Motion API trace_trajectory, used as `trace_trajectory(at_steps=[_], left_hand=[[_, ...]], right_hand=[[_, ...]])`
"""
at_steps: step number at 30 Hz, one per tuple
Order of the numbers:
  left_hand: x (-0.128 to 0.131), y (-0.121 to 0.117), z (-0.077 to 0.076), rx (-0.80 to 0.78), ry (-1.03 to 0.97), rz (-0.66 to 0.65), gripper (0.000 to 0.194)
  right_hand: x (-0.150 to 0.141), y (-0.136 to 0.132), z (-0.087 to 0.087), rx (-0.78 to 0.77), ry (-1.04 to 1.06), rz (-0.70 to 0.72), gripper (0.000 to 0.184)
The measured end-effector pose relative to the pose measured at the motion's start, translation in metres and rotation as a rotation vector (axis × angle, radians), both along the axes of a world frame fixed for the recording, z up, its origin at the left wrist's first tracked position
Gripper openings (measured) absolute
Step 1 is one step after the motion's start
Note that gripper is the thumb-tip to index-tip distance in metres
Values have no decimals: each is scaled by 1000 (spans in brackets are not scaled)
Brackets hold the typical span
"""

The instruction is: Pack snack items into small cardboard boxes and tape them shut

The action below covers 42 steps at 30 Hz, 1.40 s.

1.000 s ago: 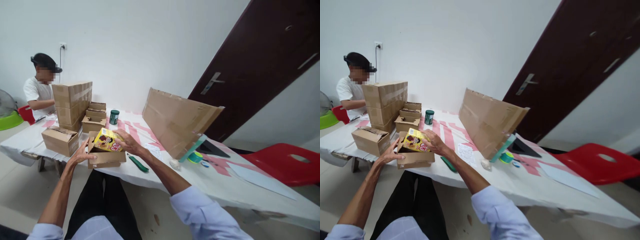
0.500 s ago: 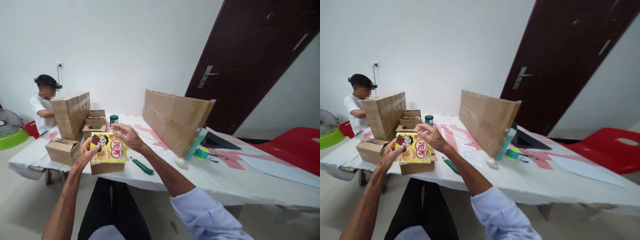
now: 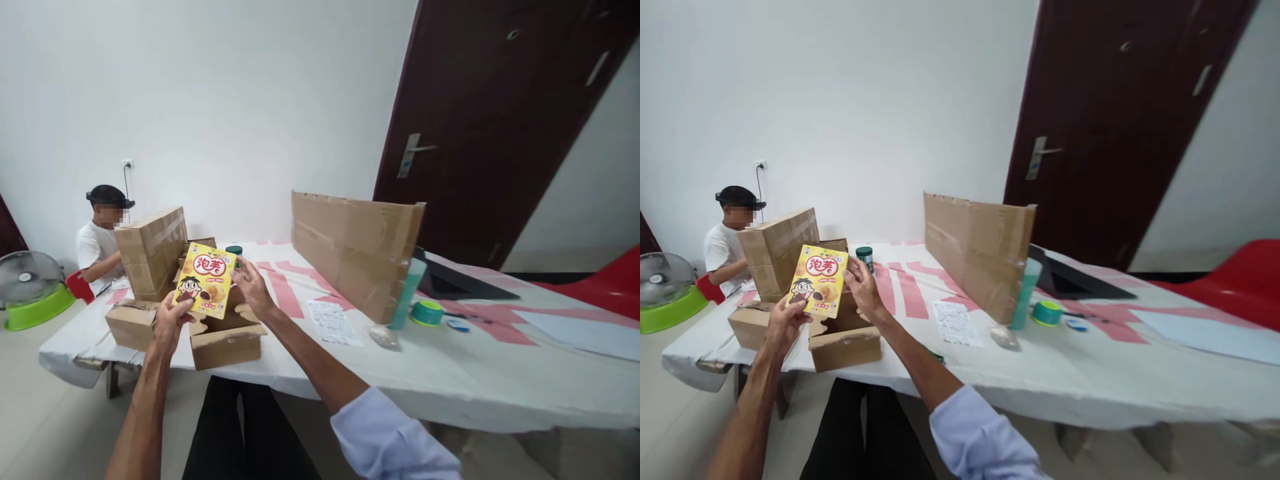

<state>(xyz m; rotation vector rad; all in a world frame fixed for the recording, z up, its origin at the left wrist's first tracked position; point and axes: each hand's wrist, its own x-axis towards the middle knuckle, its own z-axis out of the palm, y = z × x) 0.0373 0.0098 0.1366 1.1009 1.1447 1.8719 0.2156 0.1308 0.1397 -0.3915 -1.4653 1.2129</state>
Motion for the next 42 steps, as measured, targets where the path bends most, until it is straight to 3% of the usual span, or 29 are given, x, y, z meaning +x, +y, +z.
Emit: trace_trajectory(at_steps=[3, 6, 13, 19, 23, 33, 37, 42], left_hand=[[-4, 8, -4, -15, 2, 0, 56], [-7, 18, -11, -59, 45, 27, 59], [-30, 40, -26, -253, 170, 25, 59], [-38, 47, -47, -325, 200, 11, 44], [-42, 50, -53, -342, 209, 11, 39], [-42, 55, -47, -357, 230, 14, 40], [-37, 51, -37, -288, 217, 27, 57], [-31, 47, -10, -126, 216, 45, 67]], right_hand=[[-15, -5, -2, 47, -52, -79, 76], [-30, -13, -15, 55, -156, -70, 73], [-47, 5, -39, -191, -303, -71, 67], [-50, 12, -60, -300, -342, -50, 62], [-52, 14, -68, -331, -363, -48, 60], [-57, 18, -68, -343, -375, -63, 62], [-53, 14, -54, -267, -349, -77, 60], [-46, 11, -29, -26, -231, -88, 67]])
